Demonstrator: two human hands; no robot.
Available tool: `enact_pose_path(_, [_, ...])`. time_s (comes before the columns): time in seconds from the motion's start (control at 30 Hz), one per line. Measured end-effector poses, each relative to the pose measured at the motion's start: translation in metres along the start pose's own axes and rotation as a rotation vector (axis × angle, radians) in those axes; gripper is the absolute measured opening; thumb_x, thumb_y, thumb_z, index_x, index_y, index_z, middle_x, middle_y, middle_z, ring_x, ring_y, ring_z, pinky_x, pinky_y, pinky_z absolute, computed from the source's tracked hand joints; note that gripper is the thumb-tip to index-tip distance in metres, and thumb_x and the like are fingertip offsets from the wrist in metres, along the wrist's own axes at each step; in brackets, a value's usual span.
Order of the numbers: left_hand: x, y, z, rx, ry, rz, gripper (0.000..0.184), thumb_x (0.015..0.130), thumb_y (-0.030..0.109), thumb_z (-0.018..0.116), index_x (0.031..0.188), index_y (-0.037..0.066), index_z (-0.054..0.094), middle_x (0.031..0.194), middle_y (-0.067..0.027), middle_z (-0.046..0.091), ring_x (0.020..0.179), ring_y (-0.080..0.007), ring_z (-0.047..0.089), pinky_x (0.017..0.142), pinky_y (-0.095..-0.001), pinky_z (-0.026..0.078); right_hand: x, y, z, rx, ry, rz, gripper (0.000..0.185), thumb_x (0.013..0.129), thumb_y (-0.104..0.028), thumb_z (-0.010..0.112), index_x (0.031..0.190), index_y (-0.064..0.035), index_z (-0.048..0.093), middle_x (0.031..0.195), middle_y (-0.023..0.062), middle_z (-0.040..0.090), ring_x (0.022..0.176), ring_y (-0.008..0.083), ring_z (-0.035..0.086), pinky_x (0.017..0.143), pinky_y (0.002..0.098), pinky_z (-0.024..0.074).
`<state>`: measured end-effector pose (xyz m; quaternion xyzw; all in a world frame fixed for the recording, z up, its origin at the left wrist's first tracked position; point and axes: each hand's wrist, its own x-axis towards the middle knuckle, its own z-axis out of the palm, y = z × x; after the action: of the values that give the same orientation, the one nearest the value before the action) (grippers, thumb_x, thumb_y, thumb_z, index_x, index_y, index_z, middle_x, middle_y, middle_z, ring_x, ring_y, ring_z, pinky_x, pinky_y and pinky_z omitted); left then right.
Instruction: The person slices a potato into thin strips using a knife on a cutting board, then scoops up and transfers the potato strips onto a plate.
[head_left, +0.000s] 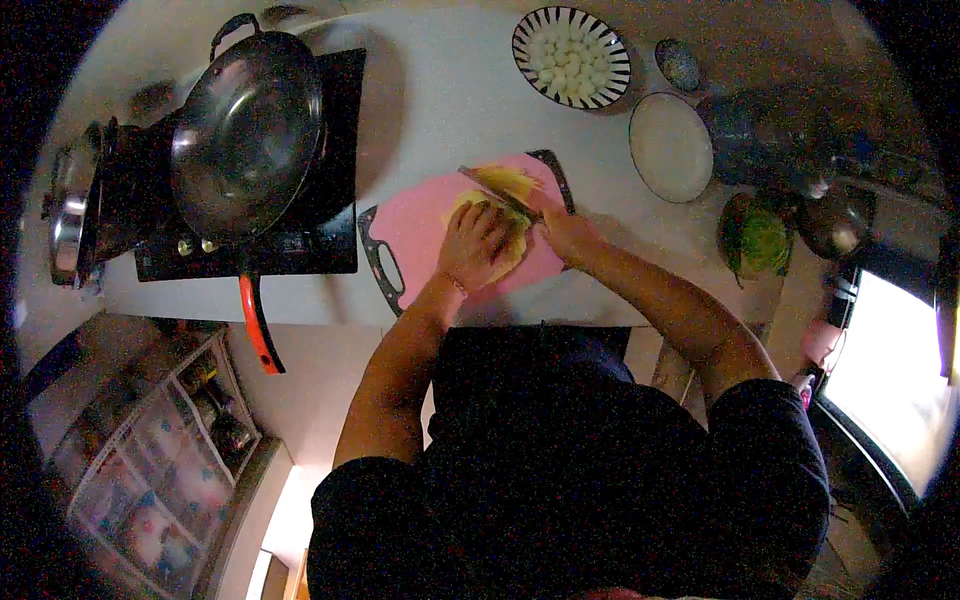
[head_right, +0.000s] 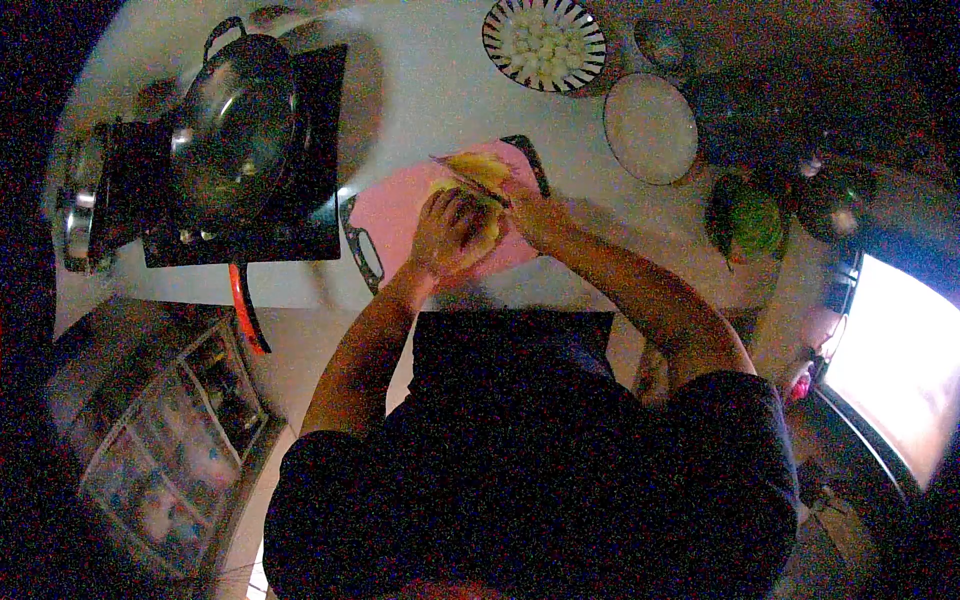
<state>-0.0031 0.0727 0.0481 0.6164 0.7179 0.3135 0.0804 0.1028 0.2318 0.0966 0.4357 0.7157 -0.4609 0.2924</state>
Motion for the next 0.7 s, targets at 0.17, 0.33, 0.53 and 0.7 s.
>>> enact_pose_path(0.17, [-0.016,-0.017,0.021,0.047,0.141,0.062,0.040,0.077,0.032,0.062,0.107,0.006,0.059,0.108,-0.0183,0.058,0.103,-0.0420,0.052,0.091,-0.0564,0.038,-0.014,0.003,-0.006,-0.225,0.058,-0.049,0.056,0.093,-0.047,0.033,0.131,-0.0079,0.044,0.108,0.0245,0.060,0.092,0.0372,0.063,0.082,0.0465,0.0488])
enact_pose_path(0.33, [-0.016,-0.012,0.018,0.148,-0.080,-0.083,0.041,0.084,0.031,0.052,0.117,0.008,0.061,0.121,-0.0165,0.055,0.120,-0.0389,0.043,0.106,-0.0524,0.026,-0.062,0.007,-0.005,-0.904,0.125,-0.488,0.040,0.087,-0.010,0.048,0.126,-0.0024,0.042,0.101,0.0216,0.062,0.082,0.0348,0.066,0.065,0.0446,0.0554])
enact_pose_path(0.53, [-0.011,-0.011,0.015,0.154,-0.003,-0.018,0.036,0.080,0.028,0.055,0.108,0.007,0.061,0.116,-0.0155,0.057,0.112,-0.0403,0.048,0.102,-0.0560,0.030,-0.063,0.015,-0.002,-0.850,0.145,-0.538,0.028,0.086,-0.009,0.049,0.112,0.0001,0.045,0.091,0.0209,0.063,0.078,0.0353,0.067,0.061,0.0451,0.0557])
enact_pose_path(0.7, [-0.015,-0.015,0.015,0.120,-0.087,-0.071,0.037,0.082,0.032,0.055,0.110,0.010,0.062,0.116,-0.0147,0.057,0.118,-0.0390,0.044,0.105,-0.0547,0.027,-0.049,0.018,0.007,-0.898,0.064,-0.467,0.021,0.084,-0.009,0.049,0.102,0.0009,0.045,0.088,0.0205,0.063,0.074,0.0360,0.067,0.062,0.0460,0.0559])
